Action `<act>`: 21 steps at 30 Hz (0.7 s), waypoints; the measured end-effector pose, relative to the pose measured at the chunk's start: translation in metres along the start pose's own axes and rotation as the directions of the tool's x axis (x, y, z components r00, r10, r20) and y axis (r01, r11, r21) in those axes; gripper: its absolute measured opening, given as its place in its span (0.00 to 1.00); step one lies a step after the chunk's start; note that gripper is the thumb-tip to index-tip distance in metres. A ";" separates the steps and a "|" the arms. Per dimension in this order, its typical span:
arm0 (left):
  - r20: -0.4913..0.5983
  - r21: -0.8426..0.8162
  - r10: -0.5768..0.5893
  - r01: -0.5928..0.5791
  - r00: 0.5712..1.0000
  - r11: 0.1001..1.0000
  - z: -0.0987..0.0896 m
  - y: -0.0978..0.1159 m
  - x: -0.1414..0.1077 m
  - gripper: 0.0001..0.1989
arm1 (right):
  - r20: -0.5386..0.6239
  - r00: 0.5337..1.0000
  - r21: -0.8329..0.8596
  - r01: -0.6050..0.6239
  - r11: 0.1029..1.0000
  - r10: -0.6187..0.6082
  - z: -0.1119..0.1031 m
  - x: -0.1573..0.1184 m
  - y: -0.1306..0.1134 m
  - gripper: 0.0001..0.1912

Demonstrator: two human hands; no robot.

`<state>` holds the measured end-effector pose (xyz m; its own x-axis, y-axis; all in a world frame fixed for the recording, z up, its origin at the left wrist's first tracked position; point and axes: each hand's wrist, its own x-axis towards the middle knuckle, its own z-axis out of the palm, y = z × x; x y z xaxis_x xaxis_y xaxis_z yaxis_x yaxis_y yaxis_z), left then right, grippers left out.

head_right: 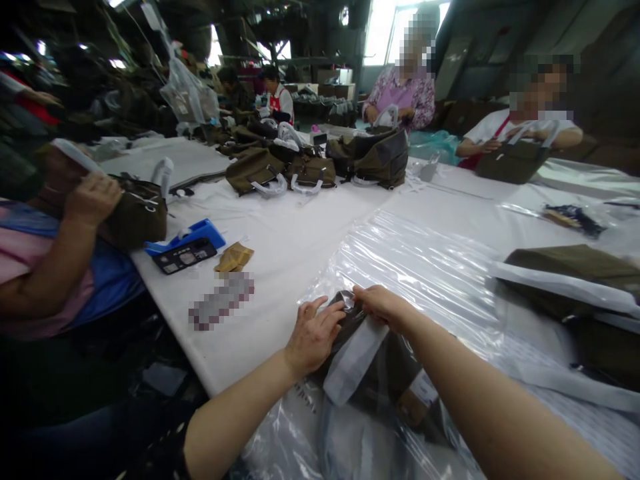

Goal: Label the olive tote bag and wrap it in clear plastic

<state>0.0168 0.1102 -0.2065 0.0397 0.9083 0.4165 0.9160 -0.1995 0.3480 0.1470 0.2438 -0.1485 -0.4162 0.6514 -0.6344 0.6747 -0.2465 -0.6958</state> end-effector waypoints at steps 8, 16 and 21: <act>0.023 0.095 0.126 -0.128 0.992 0.987 0.010 -0.009 0.008 0.12 | -0.073 0.993 -0.321 0.063 0.945 -0.091 -0.003 0.002 -0.009 0.21; 0.037 -0.103 -0.044 0.048 0.998 0.994 -0.009 -0.009 -0.005 0.16 | 0.013 0.814 -0.925 0.231 0.302 -0.581 0.012 -0.040 0.005 0.17; 0.292 -0.171 -0.701 0.757 0.650 0.630 -0.051 -0.008 -0.104 0.32 | 0.483 0.513 -0.673 0.736 0.074 -0.710 0.052 -0.054 -0.004 0.31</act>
<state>-0.0152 -0.0019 -0.2096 -0.5001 0.8379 -0.2187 0.5392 0.4989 0.6784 0.1351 0.1723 -0.1289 -0.9866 0.1628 0.0061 0.1540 0.9442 -0.2911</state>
